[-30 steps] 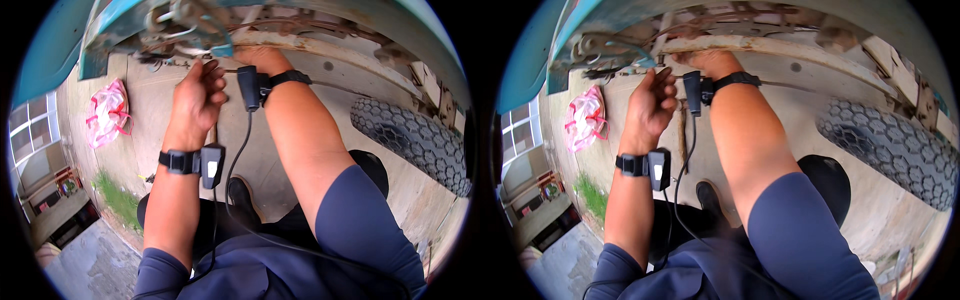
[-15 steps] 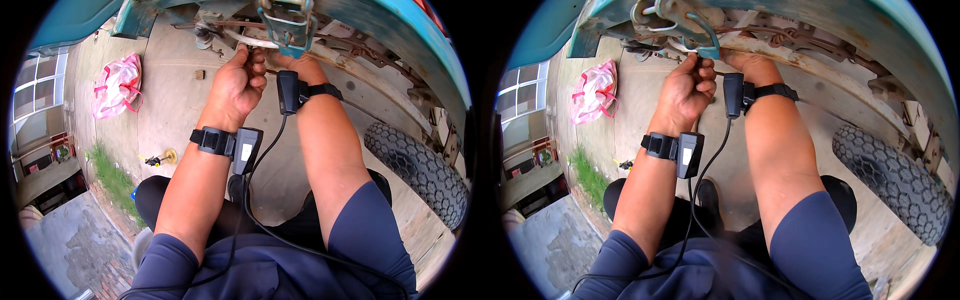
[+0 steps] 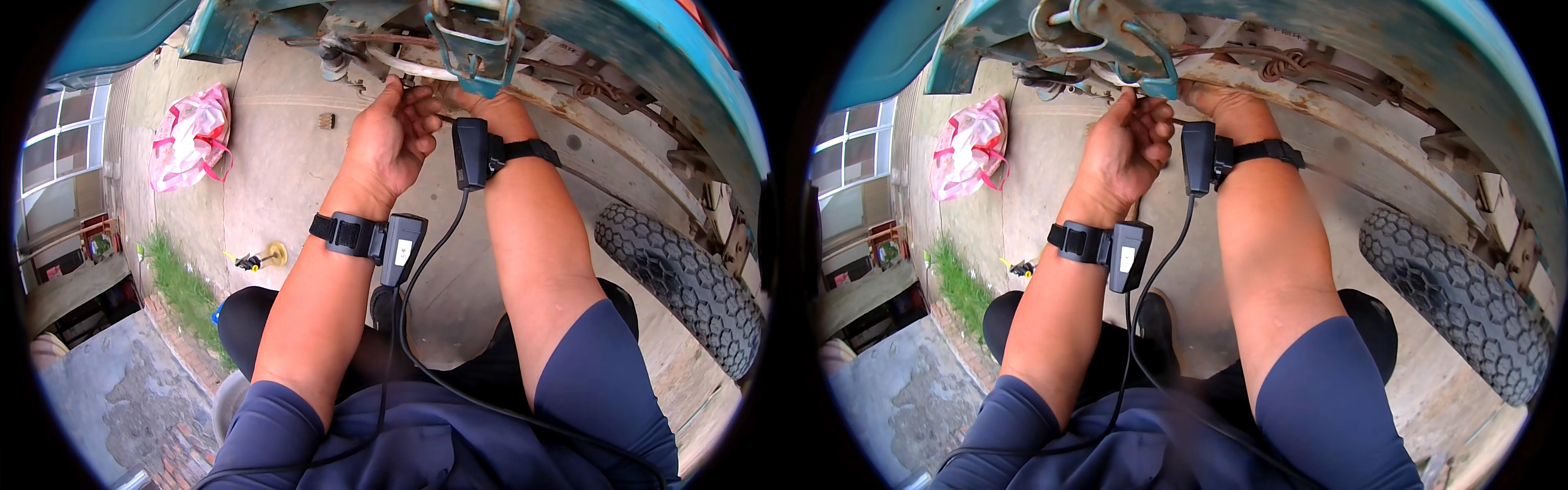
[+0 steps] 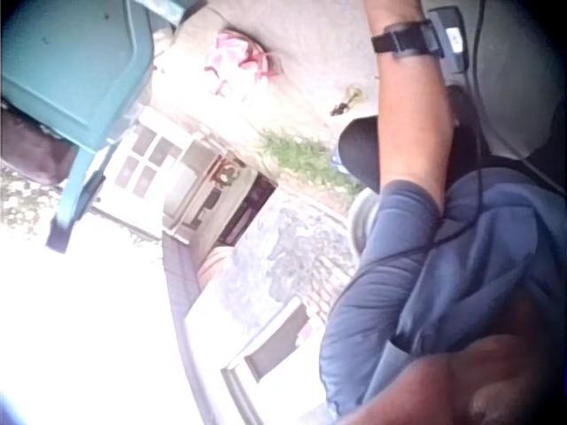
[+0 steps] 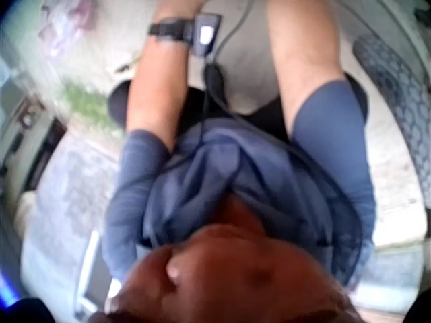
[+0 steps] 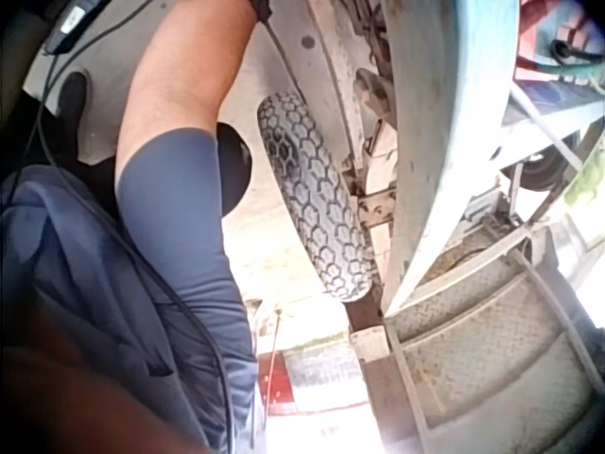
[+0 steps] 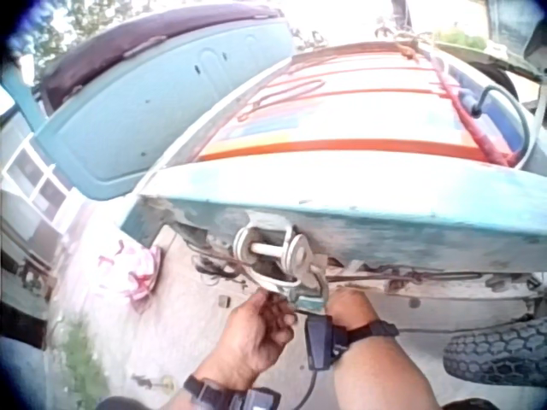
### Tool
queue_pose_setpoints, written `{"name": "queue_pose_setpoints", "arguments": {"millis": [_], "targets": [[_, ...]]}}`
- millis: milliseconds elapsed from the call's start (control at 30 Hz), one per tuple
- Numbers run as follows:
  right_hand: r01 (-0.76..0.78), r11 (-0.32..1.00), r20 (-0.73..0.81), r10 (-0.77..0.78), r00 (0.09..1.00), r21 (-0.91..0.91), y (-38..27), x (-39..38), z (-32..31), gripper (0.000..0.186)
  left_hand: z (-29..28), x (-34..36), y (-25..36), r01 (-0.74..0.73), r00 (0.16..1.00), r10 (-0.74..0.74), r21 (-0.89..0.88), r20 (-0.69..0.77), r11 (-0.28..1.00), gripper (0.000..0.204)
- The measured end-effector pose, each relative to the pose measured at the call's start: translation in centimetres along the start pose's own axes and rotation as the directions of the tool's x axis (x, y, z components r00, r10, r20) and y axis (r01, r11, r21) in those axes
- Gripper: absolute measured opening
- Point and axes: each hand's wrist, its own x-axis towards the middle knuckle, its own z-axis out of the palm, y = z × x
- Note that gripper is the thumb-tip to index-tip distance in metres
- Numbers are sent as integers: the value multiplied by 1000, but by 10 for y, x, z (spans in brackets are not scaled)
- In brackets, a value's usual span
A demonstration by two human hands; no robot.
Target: The person applies grease to a metal bolt using a small brush, then inserts and tightens the bolt into a frame on a three-wheeled vehicle. The person walks around the vehicle to access the installation point and uses a wrench to secure the bolt.
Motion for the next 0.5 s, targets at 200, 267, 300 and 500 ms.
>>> {"name": "queue_pose_setpoints", "arguments": {"millis": [200, 267, 300, 500], "targets": [[-137, 988, 20, 136, 991, 75, 7, 0, -7, 34, 3, 6, -7, -165, 983, 171, 90, -68, 982, 25], [-107, 987, 25, 105, 994, 116, 11, 0, -8, 34, 8, 7, -11, -267, 943, 312, 296, -113, 917, 23], [-87, 987, 21, 85, 996, 134, 14, 1, -7, 35, 10, 6, -11, -268, 940, 321, 336, -112, 903, 23], [-86, 987, 31, 82, 996, 139, 8, 1, -4, 34, 6, -1, -2, -24, 999, 24, 17, -24, 1000, 30]]}}
